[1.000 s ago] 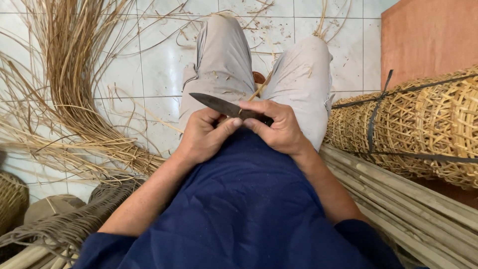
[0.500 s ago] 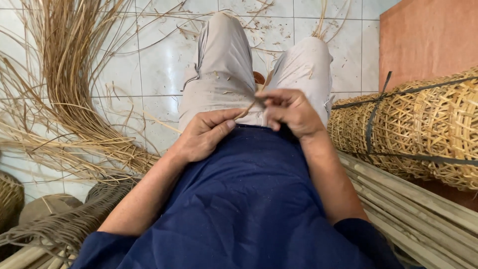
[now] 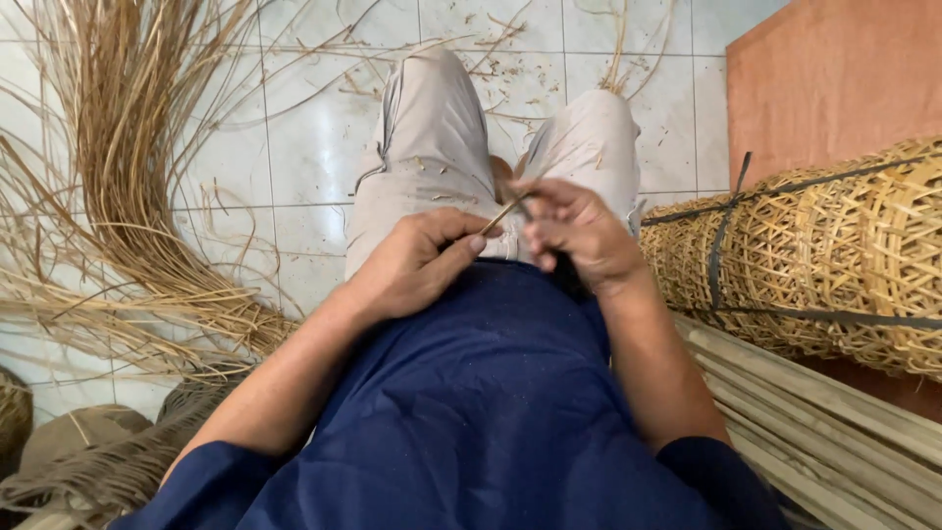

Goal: Splitting long rattan strips into thinner strands using a handheld knife while sitting on the floor.

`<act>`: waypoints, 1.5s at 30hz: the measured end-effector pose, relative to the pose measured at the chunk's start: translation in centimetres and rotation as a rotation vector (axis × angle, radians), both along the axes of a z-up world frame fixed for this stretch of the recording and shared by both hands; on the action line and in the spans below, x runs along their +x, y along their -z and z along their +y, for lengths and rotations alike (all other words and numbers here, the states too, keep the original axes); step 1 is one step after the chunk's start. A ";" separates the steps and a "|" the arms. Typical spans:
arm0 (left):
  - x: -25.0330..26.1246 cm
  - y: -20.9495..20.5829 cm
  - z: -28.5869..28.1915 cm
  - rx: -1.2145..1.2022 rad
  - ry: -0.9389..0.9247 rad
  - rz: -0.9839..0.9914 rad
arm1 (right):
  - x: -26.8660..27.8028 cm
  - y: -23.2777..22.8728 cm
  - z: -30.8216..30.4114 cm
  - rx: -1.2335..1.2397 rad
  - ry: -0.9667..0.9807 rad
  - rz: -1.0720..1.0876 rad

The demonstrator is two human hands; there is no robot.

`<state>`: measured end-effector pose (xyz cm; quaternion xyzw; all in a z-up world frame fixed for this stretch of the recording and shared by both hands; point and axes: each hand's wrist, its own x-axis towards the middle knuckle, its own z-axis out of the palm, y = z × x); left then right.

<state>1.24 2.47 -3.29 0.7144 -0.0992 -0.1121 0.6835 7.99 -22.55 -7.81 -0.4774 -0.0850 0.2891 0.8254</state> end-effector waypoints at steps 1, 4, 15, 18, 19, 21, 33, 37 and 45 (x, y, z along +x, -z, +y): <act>-0.1 0.3 0.6 0.002 0.002 -0.006 | 1.5 0.1 -1.1 0.002 0.002 -0.006; -0.9 1.7 1.8 0.022 -0.084 0.080 | 4.3 -0.1 -3.8 0.159 -0.002 -0.008; -1.7 0.8 1.4 0.031 -0.153 0.038 | 2.1 1.4 -2.6 0.008 -0.090 -0.024; -1.7 1.7 2.1 0.030 -0.197 0.042 | 7.3 -0.8 -6.3 0.175 -0.014 -0.107; -1.4 1.7 1.9 0.031 -0.197 0.030 | 7.2 -1.6 -6.1 0.176 -0.015 -0.119; -1.0 1.7 1.8 0.017 -0.262 0.047 | 7.0 -3.0 -5.2 0.149 -0.040 -0.130; -0.2 2.0 0.6 -0.050 -0.239 0.014 | 0.5 -0.9 0.9 0.135 -0.178 -0.019; 0.1 1.6 0.4 -0.067 -0.236 -0.003 | 0.5 -0.6 1.0 0.080 -0.185 -0.056; 0.2 0.6 0.0 0.010 -0.195 -0.047 | 0.2 -1.1 1.2 0.006 -0.122 -0.108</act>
